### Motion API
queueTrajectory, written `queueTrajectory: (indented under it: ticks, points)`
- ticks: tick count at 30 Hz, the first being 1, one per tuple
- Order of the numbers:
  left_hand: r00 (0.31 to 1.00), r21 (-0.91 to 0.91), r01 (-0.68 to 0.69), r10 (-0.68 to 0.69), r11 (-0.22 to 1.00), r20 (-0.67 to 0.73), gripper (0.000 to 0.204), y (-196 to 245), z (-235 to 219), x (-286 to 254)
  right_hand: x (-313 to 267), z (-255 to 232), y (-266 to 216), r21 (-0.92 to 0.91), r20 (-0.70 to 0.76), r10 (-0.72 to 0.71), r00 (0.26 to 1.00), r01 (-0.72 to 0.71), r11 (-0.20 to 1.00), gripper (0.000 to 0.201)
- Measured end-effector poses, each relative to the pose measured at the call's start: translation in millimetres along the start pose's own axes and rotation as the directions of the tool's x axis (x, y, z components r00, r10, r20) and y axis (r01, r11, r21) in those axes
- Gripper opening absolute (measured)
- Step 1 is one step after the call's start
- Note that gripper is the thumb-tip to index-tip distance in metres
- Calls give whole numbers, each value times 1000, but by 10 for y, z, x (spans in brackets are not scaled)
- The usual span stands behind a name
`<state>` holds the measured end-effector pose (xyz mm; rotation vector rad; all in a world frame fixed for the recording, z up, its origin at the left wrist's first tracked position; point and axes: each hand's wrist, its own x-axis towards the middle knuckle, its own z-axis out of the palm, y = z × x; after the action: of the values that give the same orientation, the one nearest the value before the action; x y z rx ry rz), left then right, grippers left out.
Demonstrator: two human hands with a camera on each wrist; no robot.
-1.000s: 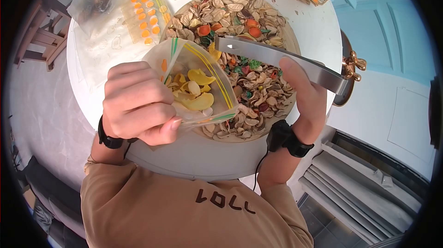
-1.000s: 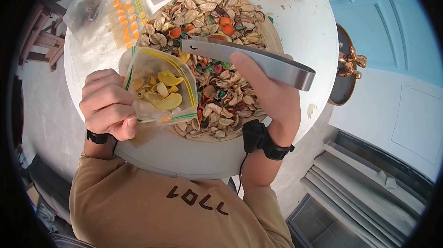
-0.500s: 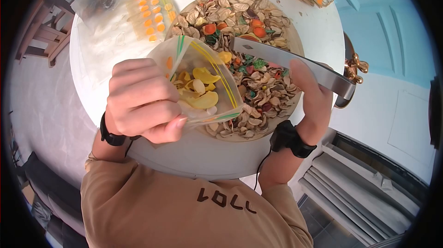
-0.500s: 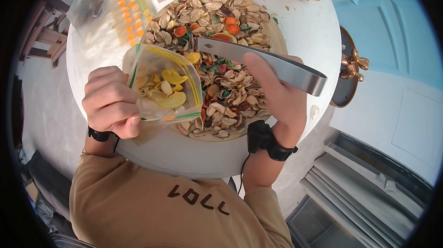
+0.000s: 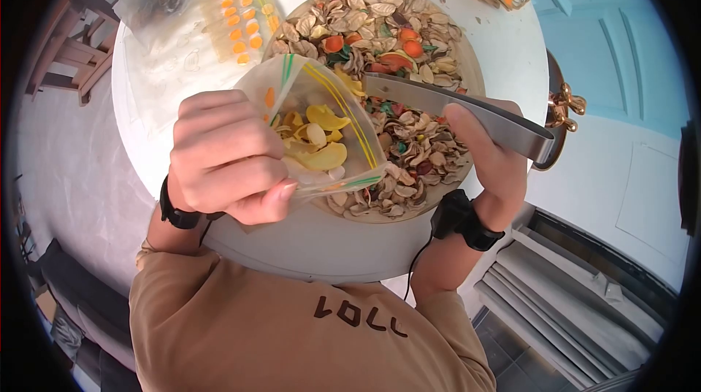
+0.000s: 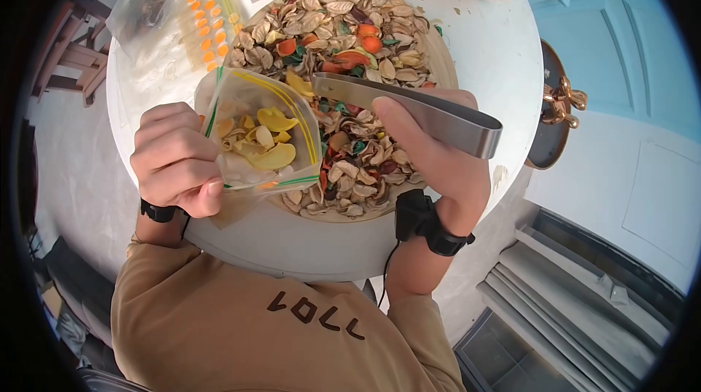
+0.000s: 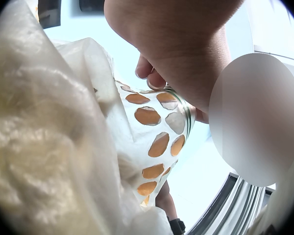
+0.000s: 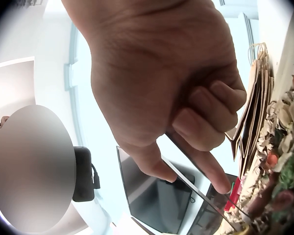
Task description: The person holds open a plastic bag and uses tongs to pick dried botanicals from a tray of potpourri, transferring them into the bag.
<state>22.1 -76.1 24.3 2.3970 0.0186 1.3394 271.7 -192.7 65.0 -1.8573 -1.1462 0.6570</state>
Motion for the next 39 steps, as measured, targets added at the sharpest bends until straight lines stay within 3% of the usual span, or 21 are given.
queueTrajectory:
  ticks: [7,9,13,19,21,22,23,25,29,31,37,39]
  points:
    - [1000,3,-3,3,1000,1,23,3,-2,0,20,-147,0,53,68,46,997,-49,997,25]
    - [1000,4,-6,6,1000,0,23,0,-2,2,-26,-150,21,145,-75,40,996,-29,989,27]
    - [1000,2,-5,5,1000,6,23,4,-9,0,-79,-262,44,207,-111,53,992,-29,978,29]
    - [1000,4,1,-1,1000,6,23,10,-5,17,-155,-320,-21,308,-36,-5,999,16,951,29]
    - [1000,1,3,-3,1000,4,23,10,2,12,-167,-285,-121,311,145,76,986,-119,943,30]
    - [1000,-1,5,-5,1000,0,23,10,5,13,-129,-213,-82,284,151,-168,974,120,951,35]
    - [1000,-3,4,-4,1000,1,23,10,7,14,-157,-186,-114,283,149,-166,975,119,952,35]
    - [1000,-1,-1,1,1000,2,23,9,7,15,-210,-143,-224,322,59,155,986,-166,932,39]
    - [1000,4,-10,10,1000,-1,24,8,-4,10,-183,-252,-60,274,-23,114,993,-104,956,39]
    - [1000,5,1,-1,1000,13,24,9,-13,9,-155,-273,-30,142,-128,96,987,-77,987,46]
    - [999,5,8,-8,1000,-41,22,3,-1,-7,-132,-344,57,235,-116,146,982,-116,965,39]
    - [997,-9,41,-42,999,-60,22,29,-22,4,-131,-342,65,244,-86,103,991,-79,966,37]
